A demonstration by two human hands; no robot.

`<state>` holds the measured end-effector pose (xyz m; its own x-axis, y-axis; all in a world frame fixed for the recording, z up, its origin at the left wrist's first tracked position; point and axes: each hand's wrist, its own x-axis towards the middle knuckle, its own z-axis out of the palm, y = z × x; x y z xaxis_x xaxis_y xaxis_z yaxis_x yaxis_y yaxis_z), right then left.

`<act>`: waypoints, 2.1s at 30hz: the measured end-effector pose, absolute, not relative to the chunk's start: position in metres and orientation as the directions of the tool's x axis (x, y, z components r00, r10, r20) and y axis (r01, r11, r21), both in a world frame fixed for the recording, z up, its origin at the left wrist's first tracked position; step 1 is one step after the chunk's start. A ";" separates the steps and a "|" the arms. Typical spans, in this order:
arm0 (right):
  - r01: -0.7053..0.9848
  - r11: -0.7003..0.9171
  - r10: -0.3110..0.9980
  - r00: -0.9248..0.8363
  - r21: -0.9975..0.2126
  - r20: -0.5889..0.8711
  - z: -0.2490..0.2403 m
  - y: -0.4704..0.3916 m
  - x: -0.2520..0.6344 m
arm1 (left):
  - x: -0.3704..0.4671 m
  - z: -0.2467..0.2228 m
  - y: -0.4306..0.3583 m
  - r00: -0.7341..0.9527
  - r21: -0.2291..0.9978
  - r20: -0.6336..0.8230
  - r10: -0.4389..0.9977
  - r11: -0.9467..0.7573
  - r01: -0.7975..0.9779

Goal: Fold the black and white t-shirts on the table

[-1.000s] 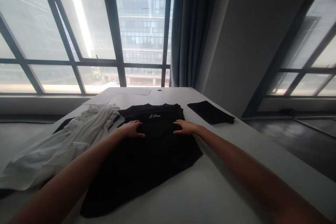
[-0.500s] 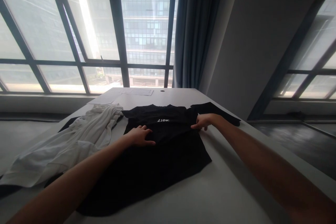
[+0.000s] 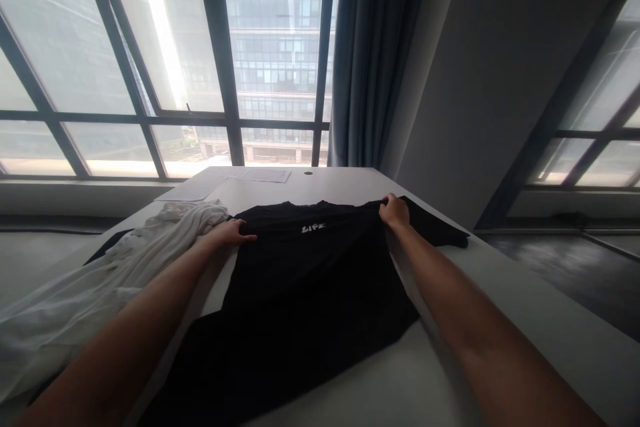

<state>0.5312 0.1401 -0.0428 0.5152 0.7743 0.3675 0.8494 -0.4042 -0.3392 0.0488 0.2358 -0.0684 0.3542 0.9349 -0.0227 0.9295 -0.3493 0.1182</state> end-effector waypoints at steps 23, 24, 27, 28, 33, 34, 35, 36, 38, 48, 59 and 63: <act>0.977 0.060 0.973 -0.102 -0.204 -0.206 -0.051 0.045 0.473 | 0.116 -0.067 0.144 0.559 0.103 -0.108 0.822 -0.550 0.829; 0.979 0.043 0.970 -0.089 -0.200 -0.225 -0.054 0.048 0.474 | 0.114 -0.068 0.152 0.553 0.116 -0.118 0.825 -0.542 0.832; 0.982 0.019 0.967 -0.066 -0.186 -0.247 -0.060 0.063 0.478 | 0.109 -0.072 0.176 0.537 0.137 -0.118 0.835 -0.522 0.842; 0.984 0.019 0.966 -0.064 -0.180 -0.249 -0.061 0.070 0.479 | 0.109 -0.074 0.184 0.526 0.138 -0.115 0.843 -0.510 0.849; 0.985 0.008 0.971 -0.048 -0.171 -0.233 -0.062 0.111 0.483 | 0.113 -0.081 0.223 0.467 0.123 -0.085 0.880 -0.456 0.882; 0.986 -0.008 0.973 -0.031 -0.169 -0.230 -0.062 0.118 0.483 | 0.114 -0.082 0.229 0.461 0.120 -0.077 0.884 -0.450 0.885; 0.986 -0.025 0.973 -0.014 -0.165 -0.231 -0.062 0.125 0.483 | 0.115 -0.082 0.235 0.456 0.118 -0.070 0.887 -0.446 0.887; 0.986 -0.040 0.972 0.001 -0.162 -0.234 -0.063 0.131 0.482 | 0.116 -0.081 0.239 0.452 0.116 -0.063 0.890 -0.444 0.889; 0.985 -0.063 0.970 0.022 -0.163 -0.242 -0.064 0.137 0.480 | 0.119 -0.080 0.240 0.442 0.107 -0.043 0.896 -0.436 0.894; 0.949 0.087 0.991 -0.114 -0.302 -0.075 -0.062 0.079 0.478 | 0.122 -0.058 0.128 0.639 -0.118 0.188 0.746 -0.629 0.769; 0.929 0.060 0.998 -0.055 -0.365 0.024 -0.044 -0.015 0.479 | 0.079 -0.022 0.007 0.835 0.181 -0.220 0.505 -0.820 0.544; 0.854 0.048 0.981 -0.137 -0.518 -0.134 -0.029 -0.042 0.497 | 0.069 -0.017 -0.008 0.820 0.189 -0.183 0.543 -0.799 0.571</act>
